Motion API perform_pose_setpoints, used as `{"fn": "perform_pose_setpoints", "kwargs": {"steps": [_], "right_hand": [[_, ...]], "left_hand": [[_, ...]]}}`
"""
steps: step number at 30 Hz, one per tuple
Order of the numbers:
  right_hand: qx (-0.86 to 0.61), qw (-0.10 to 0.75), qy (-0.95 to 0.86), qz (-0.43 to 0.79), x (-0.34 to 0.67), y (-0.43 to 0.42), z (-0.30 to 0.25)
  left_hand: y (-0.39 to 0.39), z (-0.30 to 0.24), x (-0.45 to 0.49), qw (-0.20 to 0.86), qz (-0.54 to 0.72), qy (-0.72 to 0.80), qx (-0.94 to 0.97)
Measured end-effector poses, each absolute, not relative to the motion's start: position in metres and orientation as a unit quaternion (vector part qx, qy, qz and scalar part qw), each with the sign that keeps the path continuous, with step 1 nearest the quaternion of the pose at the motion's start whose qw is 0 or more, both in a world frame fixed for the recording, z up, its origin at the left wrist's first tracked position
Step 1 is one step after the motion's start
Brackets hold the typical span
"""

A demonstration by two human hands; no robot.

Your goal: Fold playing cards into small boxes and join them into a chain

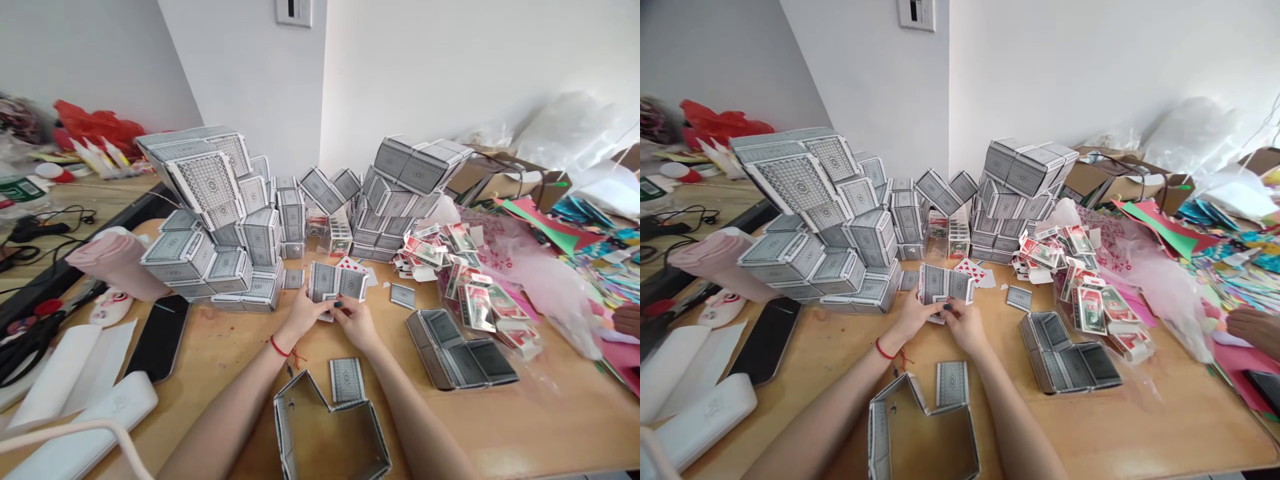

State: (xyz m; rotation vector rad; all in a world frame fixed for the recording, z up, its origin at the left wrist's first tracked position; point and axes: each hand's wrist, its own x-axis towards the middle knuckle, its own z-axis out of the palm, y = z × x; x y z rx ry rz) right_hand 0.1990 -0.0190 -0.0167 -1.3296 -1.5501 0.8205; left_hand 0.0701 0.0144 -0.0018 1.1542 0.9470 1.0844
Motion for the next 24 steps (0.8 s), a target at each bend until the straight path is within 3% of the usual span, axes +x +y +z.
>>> {"fn": "perform_pose_setpoints", "kwargs": {"steps": [13,24], "right_hand": [[-0.611,0.473,-0.544,0.328,0.188,-0.022,-0.019],[-0.616,0.448,-0.595,0.257,0.18,-0.025,-0.013]], "left_hand": [[0.013,-0.003,0.078,0.548,0.516,0.429,0.499],[0.013,0.001,0.08,0.525,0.539,0.469,0.462]]}}
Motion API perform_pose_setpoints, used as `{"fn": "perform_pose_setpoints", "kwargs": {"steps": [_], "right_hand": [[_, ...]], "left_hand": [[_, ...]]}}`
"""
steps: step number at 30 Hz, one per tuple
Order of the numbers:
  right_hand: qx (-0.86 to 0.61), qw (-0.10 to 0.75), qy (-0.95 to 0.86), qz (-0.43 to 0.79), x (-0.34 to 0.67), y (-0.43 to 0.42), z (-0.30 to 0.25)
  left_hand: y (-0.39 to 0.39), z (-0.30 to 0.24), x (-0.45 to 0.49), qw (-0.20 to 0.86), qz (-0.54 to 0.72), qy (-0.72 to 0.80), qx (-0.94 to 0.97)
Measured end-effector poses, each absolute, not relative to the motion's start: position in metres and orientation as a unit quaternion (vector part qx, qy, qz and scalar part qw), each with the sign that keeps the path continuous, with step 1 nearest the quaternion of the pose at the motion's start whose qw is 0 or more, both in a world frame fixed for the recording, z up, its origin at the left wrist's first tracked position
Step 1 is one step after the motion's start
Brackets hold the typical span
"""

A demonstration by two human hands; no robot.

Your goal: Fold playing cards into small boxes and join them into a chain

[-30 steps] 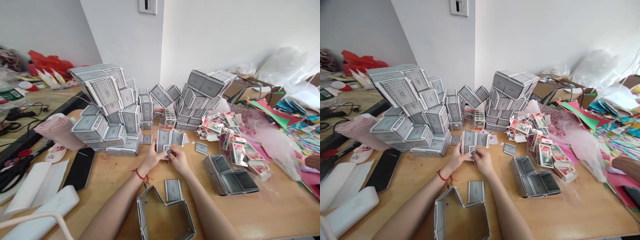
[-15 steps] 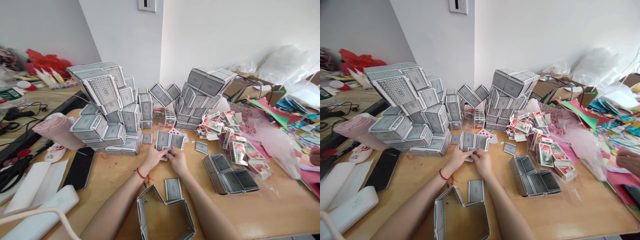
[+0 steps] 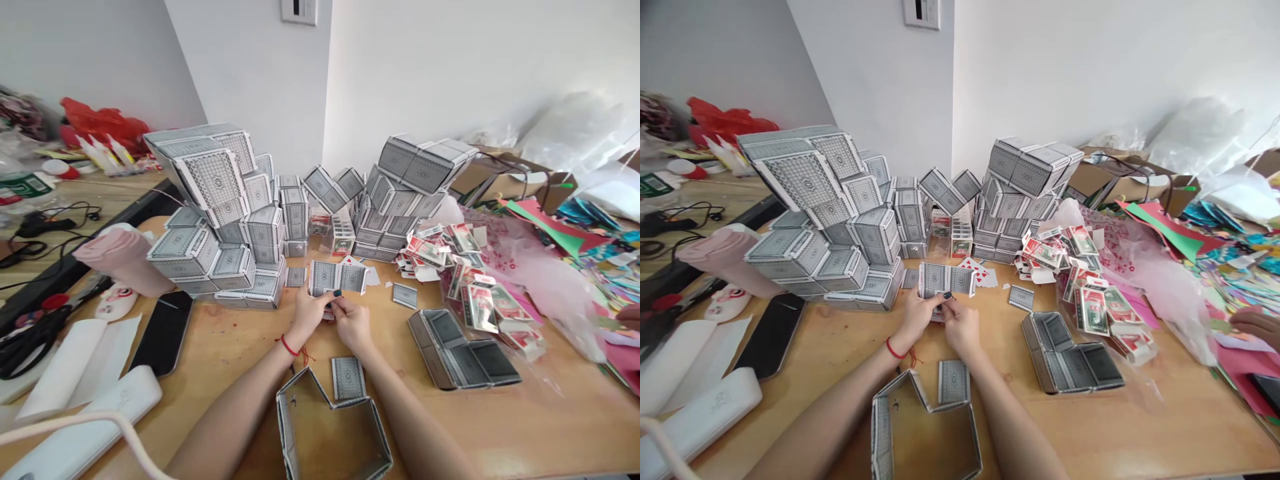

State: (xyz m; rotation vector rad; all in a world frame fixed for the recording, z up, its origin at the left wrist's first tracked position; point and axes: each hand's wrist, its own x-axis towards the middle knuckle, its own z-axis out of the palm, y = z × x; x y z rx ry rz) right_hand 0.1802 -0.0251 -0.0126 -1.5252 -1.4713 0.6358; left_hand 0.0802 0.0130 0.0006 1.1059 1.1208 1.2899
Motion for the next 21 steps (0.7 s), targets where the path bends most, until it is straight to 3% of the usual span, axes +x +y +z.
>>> {"fn": "perform_pose_setpoints", "kwargs": {"steps": [8,15,21], "right_hand": [[-0.576,0.439,-0.608,0.326,0.195,-0.021,-0.012],[-0.679,0.461,-0.571,0.025,0.239,0.004,-0.024],[-0.702,0.414,-0.578,0.05,0.25,0.016,-0.038]], "left_hand": [[0.022,-0.001,0.073,0.595,0.546,0.408,0.426],[0.029,0.003,0.055,0.701,0.503,0.336,0.378],[0.027,0.004,0.05,0.774,0.423,0.291,0.371]]}}
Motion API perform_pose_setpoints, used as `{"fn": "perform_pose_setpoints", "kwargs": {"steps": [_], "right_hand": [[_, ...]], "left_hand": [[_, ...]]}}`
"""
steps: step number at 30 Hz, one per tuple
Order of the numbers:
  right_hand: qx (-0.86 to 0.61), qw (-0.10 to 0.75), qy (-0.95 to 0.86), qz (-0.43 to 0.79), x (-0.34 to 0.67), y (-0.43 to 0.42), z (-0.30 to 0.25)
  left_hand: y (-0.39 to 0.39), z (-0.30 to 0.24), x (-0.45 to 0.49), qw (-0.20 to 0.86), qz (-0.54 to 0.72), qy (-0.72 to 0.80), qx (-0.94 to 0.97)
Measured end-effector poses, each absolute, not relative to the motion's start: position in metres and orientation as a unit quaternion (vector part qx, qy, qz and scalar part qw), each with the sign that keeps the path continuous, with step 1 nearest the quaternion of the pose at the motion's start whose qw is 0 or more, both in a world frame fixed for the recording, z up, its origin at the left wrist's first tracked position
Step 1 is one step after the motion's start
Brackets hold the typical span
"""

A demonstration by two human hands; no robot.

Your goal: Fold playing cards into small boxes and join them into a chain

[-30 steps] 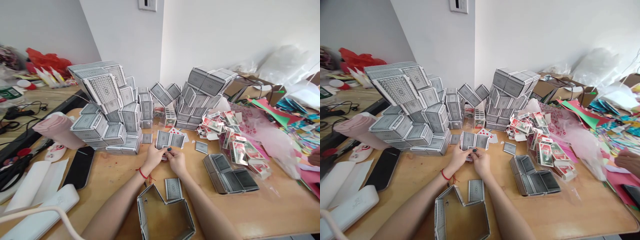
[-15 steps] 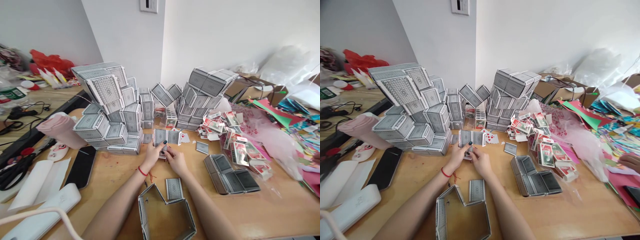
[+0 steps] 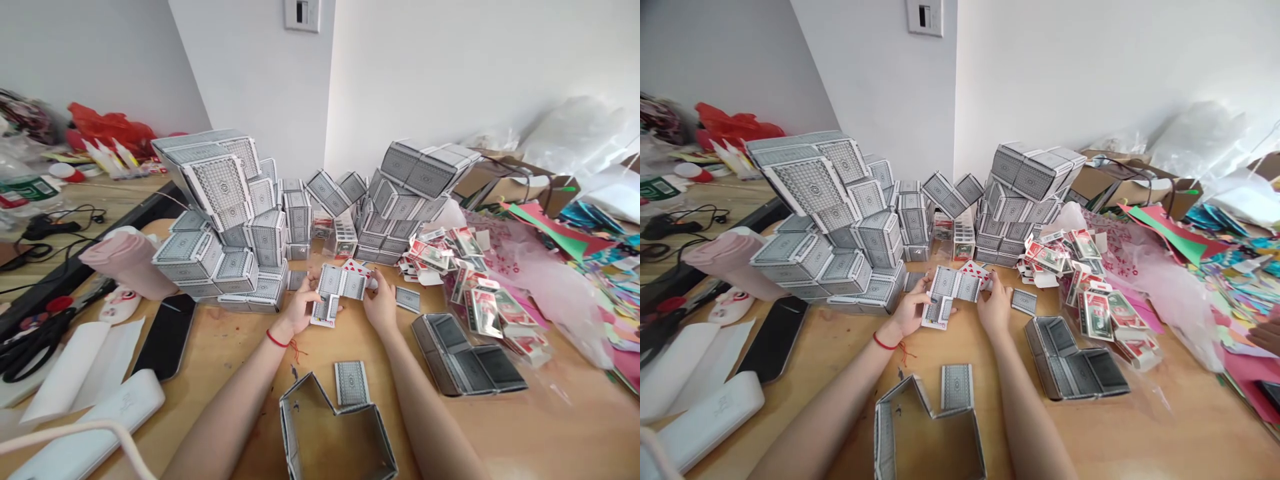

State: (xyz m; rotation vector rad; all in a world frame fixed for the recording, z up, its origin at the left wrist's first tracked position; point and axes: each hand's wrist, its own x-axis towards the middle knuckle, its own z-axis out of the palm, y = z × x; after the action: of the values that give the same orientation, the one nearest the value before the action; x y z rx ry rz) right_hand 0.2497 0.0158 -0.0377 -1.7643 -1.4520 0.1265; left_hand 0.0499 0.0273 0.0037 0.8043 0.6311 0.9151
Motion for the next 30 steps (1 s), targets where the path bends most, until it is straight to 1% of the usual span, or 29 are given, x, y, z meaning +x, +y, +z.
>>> {"fn": "perform_pose_setpoints", "kwargs": {"steps": [3,11,15,22,27,30], "right_hand": [[-0.702,0.425,-0.569,0.054,0.251,0.016,-0.041],[-0.697,0.437,-0.564,0.071,0.252,0.015,-0.039],[-0.69,0.463,-0.55,0.079,0.252,0.014,-0.035],[-0.689,0.539,-0.46,0.154,0.256,0.009,-0.032],[-0.698,0.561,-0.411,0.173,0.258,0.007,-0.029],[-0.692,0.565,-0.408,0.187,0.258,0.005,-0.025]], "left_hand": [[0.025,0.008,0.052,0.761,0.419,0.316,0.381],[0.027,0.008,0.056,0.674,0.436,0.379,0.461],[0.031,0.003,0.055,0.601,0.483,0.394,0.501],[0.037,-0.008,0.054,0.531,0.507,0.461,0.498],[0.038,-0.007,0.052,0.52,0.509,0.459,0.51],[0.04,-0.006,0.05,0.565,0.507,0.431,0.488]]}}
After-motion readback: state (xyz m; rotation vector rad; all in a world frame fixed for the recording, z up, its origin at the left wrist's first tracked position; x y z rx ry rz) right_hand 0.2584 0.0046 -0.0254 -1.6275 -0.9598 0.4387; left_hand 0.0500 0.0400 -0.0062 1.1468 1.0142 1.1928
